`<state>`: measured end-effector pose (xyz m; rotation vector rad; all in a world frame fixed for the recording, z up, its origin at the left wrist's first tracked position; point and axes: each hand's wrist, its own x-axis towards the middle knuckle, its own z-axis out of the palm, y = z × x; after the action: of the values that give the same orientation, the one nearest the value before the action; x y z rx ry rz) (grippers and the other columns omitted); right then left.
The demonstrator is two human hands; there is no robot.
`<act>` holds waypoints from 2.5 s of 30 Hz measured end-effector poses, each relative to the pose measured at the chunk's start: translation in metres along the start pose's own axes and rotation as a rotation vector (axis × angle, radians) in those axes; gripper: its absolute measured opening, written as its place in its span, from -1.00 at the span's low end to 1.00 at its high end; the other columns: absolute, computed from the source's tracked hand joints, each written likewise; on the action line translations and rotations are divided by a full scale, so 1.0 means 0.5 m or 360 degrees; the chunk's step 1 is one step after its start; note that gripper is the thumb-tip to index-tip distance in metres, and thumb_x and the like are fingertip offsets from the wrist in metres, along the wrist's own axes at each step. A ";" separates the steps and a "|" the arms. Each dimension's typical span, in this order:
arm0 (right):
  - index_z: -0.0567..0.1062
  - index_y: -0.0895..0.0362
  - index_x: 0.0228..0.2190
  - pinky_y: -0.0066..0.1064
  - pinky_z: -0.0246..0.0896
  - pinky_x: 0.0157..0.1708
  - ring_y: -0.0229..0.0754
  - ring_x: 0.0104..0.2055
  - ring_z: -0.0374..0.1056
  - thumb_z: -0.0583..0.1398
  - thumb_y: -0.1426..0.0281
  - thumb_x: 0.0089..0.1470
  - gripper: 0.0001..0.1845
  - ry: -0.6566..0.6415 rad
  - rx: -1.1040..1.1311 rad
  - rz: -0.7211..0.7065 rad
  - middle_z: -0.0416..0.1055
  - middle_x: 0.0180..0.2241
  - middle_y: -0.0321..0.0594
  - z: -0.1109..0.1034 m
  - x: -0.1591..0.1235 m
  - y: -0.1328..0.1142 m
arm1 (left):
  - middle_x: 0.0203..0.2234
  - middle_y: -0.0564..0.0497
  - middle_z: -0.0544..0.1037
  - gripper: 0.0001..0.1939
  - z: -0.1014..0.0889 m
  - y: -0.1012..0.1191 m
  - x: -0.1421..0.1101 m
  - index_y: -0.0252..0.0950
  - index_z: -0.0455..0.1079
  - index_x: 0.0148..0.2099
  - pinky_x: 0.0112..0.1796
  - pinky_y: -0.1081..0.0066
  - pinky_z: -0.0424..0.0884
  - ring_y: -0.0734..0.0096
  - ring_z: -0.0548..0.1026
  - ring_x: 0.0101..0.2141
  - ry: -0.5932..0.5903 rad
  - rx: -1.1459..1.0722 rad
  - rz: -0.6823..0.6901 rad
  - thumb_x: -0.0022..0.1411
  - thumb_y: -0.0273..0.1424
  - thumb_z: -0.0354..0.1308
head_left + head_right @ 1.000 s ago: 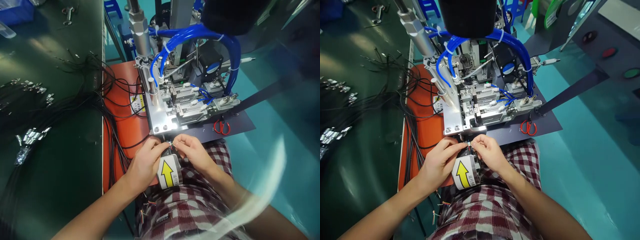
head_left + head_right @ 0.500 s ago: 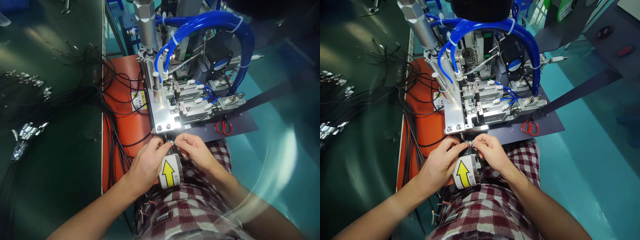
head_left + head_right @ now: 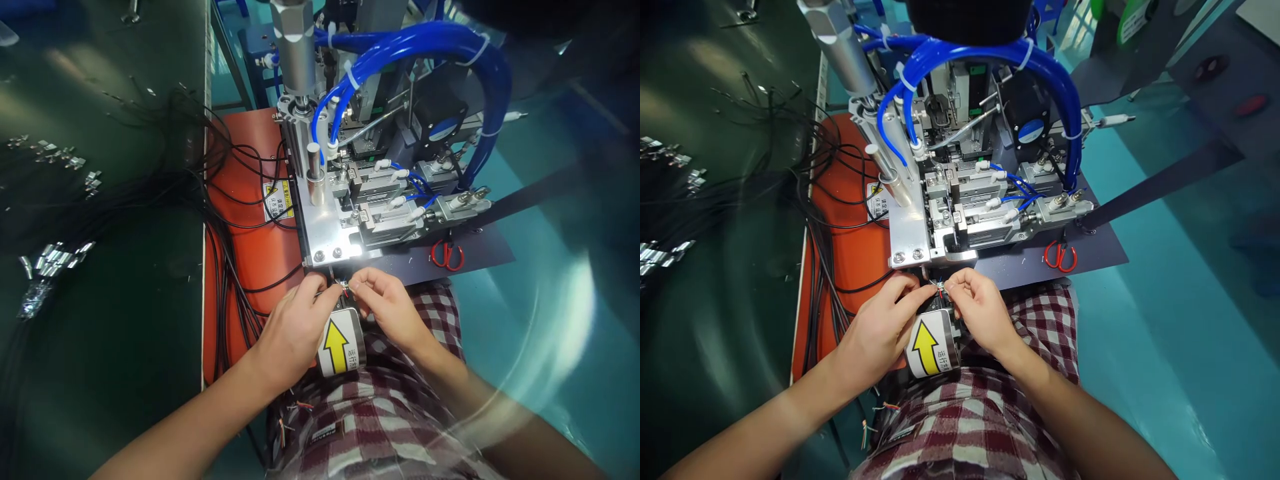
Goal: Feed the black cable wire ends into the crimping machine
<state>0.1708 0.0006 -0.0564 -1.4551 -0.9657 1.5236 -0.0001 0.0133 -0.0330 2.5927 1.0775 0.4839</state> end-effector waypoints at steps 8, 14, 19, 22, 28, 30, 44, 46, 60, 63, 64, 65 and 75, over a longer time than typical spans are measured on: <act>0.36 0.13 -0.49 -0.45 -0.01 -0.58 -0.33 -0.61 0.11 0.14 0.29 0.09 -0.80 0.0107 -0.0214 -0.0039 0.20 -0.64 -0.42 0.007 -0.005 0.004 | -0.27 -0.16 0.39 -0.71 0.002 -0.001 0.000 -0.43 0.34 -0.02 -0.33 0.28 0.51 0.23 0.45 -0.29 -0.0053 0.0006 -0.0020 0.25 -0.61 -0.07; 0.33 0.12 -0.51 -0.44 0.03 -0.58 -0.31 -0.61 0.13 0.15 0.25 0.08 -0.77 -0.0015 -0.0138 0.0035 0.19 -0.62 -0.41 -0.001 -0.003 0.002 | -0.29 -0.12 0.42 -0.77 0.003 -0.004 0.002 -0.40 0.36 -0.07 -0.28 0.33 0.50 0.29 0.46 -0.29 0.0041 -0.0142 -0.0089 0.29 -0.58 -0.06; 0.42 0.12 -0.39 -0.43 0.08 -0.54 -0.28 -0.55 0.20 0.16 0.24 0.10 -0.81 0.0098 -0.0431 -0.0129 0.35 -0.51 -0.31 -0.004 -0.005 -0.009 | -0.32 -0.12 0.42 -0.79 0.007 -0.007 0.002 -0.42 0.38 -0.10 -0.29 0.36 0.50 0.31 0.46 -0.31 0.0111 -0.0173 -0.0092 0.30 -0.56 -0.06; 0.44 0.11 -0.36 -0.43 0.10 -0.52 -0.28 -0.54 0.22 0.15 0.28 0.12 -0.84 0.0196 -0.0646 -0.0299 0.38 -0.50 -0.30 0.004 -0.010 -0.012 | -0.32 -0.12 0.43 -0.78 0.006 -0.005 0.002 -0.42 0.38 -0.11 -0.27 0.35 0.50 0.31 0.47 -0.30 0.0097 -0.0183 -0.0111 0.31 -0.56 -0.07; 0.43 0.12 -0.43 -0.40 0.13 -0.43 -0.23 -0.49 0.27 0.14 0.38 0.10 -0.89 0.0322 -0.0885 -0.0573 0.39 -0.49 -0.27 0.008 -0.014 -0.009 | -0.30 -0.13 0.43 -0.78 0.006 -0.003 0.001 -0.39 0.37 -0.15 -0.27 0.32 0.51 0.28 0.47 -0.27 0.0091 -0.0179 -0.0116 0.32 -0.54 -0.10; 0.43 0.12 -0.43 -0.41 0.13 -0.44 -0.22 -0.48 0.27 0.13 0.38 0.11 -0.88 0.0262 -0.0796 -0.0515 0.38 -0.49 -0.26 0.004 -0.012 -0.003 | -0.29 -0.12 0.43 -0.79 0.007 -0.003 0.000 -0.37 0.37 -0.15 -0.26 0.32 0.50 0.29 0.46 -0.26 0.0091 -0.0179 -0.0116 0.32 -0.55 -0.10; 0.38 0.12 -0.45 -0.47 -0.13 -0.64 -0.33 -0.61 0.00 0.16 0.25 0.09 -0.80 0.0090 -0.0175 -0.0139 0.18 -0.59 -0.40 0.002 -0.003 0.009 | -0.31 -0.10 0.38 -0.79 0.002 0.002 0.002 -0.38 0.39 -0.14 -0.32 0.35 0.49 0.31 0.45 -0.31 0.0027 -0.0190 -0.0188 0.28 -0.58 -0.06; 0.38 0.11 -0.45 -0.47 -0.15 -0.65 -0.35 -0.63 -0.02 0.17 0.24 0.08 -0.80 0.0070 -0.0112 -0.0110 0.15 -0.61 -0.42 0.003 -0.004 0.006 | -0.30 -0.11 0.39 -0.79 0.001 0.002 0.002 -0.39 0.39 -0.13 -0.31 0.34 0.49 0.30 0.45 -0.30 0.0033 -0.0189 -0.0186 0.28 -0.59 -0.06; 0.37 0.12 -0.52 -0.47 -0.13 -0.66 -0.35 -0.67 -0.01 0.18 0.30 -0.01 -0.84 0.0100 -0.0008 0.0056 0.14 -0.67 -0.44 0.005 0.004 -0.001 | -0.29 -0.10 0.39 -0.76 -0.002 0.003 0.000 -0.34 0.38 -0.13 -0.33 0.35 0.49 0.32 0.45 -0.30 0.0012 -0.0167 -0.0227 0.27 -0.59 -0.08; 0.37 0.12 -0.53 -0.46 -0.10 -0.66 -0.35 -0.68 0.01 0.17 0.29 0.00 -0.82 0.0026 -0.0003 0.0118 0.14 -0.69 -0.44 -0.002 0.006 -0.001 | -0.27 -0.14 0.38 -0.75 -0.005 0.003 -0.002 -0.38 0.39 -0.11 -0.30 0.31 0.49 0.27 0.44 -0.27 0.0017 -0.0219 -0.0213 0.26 -0.60 -0.07; 0.38 0.12 -0.52 -0.45 -0.07 -0.66 -0.34 -0.67 0.03 0.17 0.27 0.02 -0.81 0.0032 -0.0068 0.0099 0.17 -0.67 -0.42 -0.004 0.003 -0.001 | -0.27 -0.14 0.38 -0.75 -0.005 0.002 -0.003 -0.39 0.38 -0.09 -0.28 0.31 0.48 0.27 0.43 -0.26 0.0033 -0.0244 -0.0207 0.25 -0.61 -0.07; 0.40 0.12 -0.49 -0.44 -0.03 -0.64 -0.32 -0.65 0.08 0.16 0.26 0.05 -0.81 0.0071 -0.0177 0.0044 0.22 -0.64 -0.39 -0.006 -0.001 -0.001 | -0.28 -0.13 0.38 -0.74 -0.004 0.001 -0.004 -0.40 0.38 -0.09 -0.27 0.33 0.48 0.28 0.43 -0.26 0.0058 -0.0268 -0.0200 0.25 -0.62 -0.07; 0.47 0.10 -0.40 -0.39 0.09 -0.43 -0.22 -0.48 0.29 0.14 0.37 0.14 -0.87 0.0221 -0.1214 -0.0709 0.43 -0.50 -0.27 0.026 -0.015 -0.030 | -0.33 -0.07 0.39 -0.79 0.003 -0.004 -0.004 -0.36 0.35 -0.18 -0.25 0.37 0.45 0.35 0.43 -0.28 0.0185 -0.0273 -0.0182 0.27 -0.64 -0.07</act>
<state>0.1587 -0.0003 -0.0393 -1.6546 -1.7574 0.7355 -0.0021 0.0128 -0.0353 2.3654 1.1594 0.6749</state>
